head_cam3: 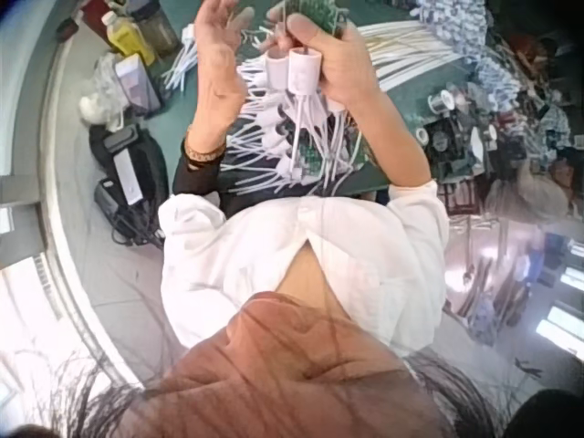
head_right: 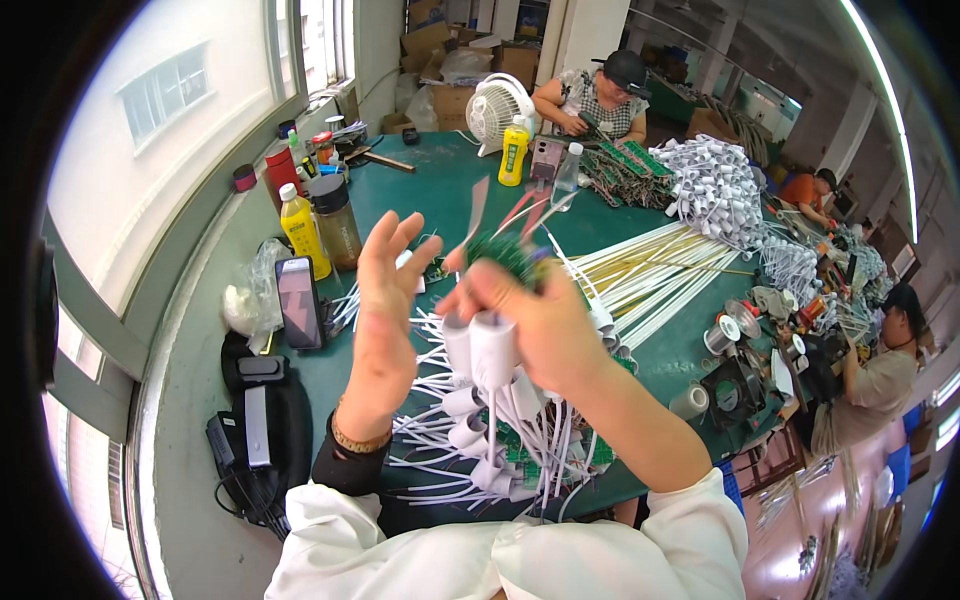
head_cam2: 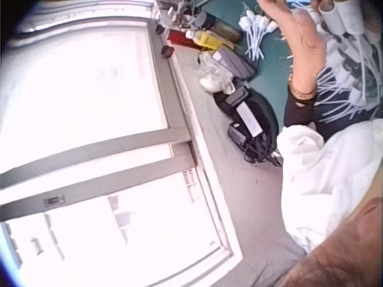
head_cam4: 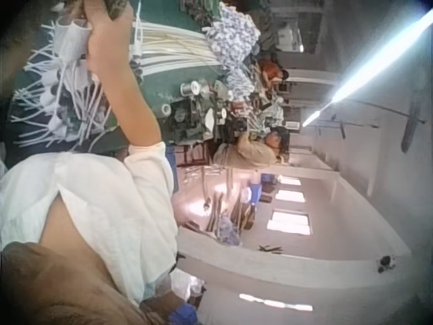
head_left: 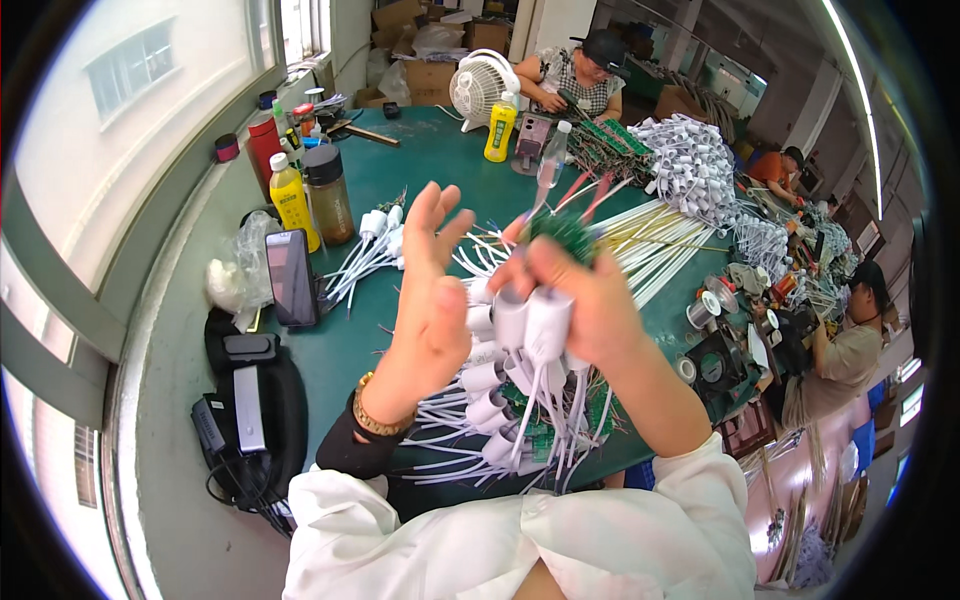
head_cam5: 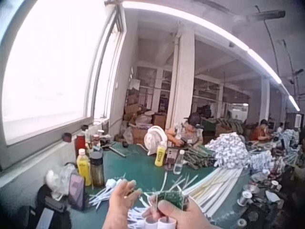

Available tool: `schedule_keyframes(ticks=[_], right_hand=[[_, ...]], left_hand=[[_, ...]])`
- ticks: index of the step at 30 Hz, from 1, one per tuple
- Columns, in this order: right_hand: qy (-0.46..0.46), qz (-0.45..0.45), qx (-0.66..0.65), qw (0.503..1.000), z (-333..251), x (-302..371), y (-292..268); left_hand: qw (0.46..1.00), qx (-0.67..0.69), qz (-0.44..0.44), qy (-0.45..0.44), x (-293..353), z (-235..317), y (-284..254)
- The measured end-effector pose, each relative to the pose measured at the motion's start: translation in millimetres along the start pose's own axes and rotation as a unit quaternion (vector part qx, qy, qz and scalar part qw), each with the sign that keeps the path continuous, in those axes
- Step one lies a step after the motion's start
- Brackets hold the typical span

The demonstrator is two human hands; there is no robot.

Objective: The person assembles strings of electronic components by hand, joining circuit boards and plastic housings on a factory line.

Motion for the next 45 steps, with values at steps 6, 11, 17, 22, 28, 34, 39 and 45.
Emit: schedule_keyframes(ticks=[6, 11, 17, 22, 28, 34, 39, 45], right_hand=[[-0.242, 0.178, -0.031, 0.953, -33, -5, -11], [-0.123, 0.134, -0.08, 0.98, -23, 4, -30], [0.042, 0.06, -0.027, 0.997, -16, 36, -71], [-0.045, 0.11, 0.058, 0.991, -26, 63, -84], [-0.105, 0.222, 0.3, 0.922, 21, 91, -132], [-0.13, 0.265, 0.382, 0.876, 18, 86, -139], [-0.103, 0.233, 0.433, 0.864, 20, 64, -151], [-0.079, 0.084, 0.615, 0.78, 15, 45, -125]], left_hand=[[0.935, 0.21, -0.119, -0.261, 29, 12, 40], [0.954, -0.049, -0.238, -0.175, 27, 3, 31], [0.937, -0.303, -0.009, -0.171, -49, -40, -58], [0.807, -0.578, -0.002, 0.124, -97, -100, -107], [0.717, -0.687, -0.007, -0.116, -39, -189, -163], [0.634, -0.766, 0.021, -0.109, -24, -184, -176], [0.84, -0.531, -0.05, -0.1, -9, -122, -97], [0.935, -0.278, -0.168, -0.145, 28, -56, -17]])
Point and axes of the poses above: each hand's wrist, its own x-axis away from the middle knuckle, its own y-axis out of the palm, z = x × y, the point moved 4 cm from there along -x, towards the middle knuckle, and after that the axes turned 10 degrees about x, right-handed, at the moved point
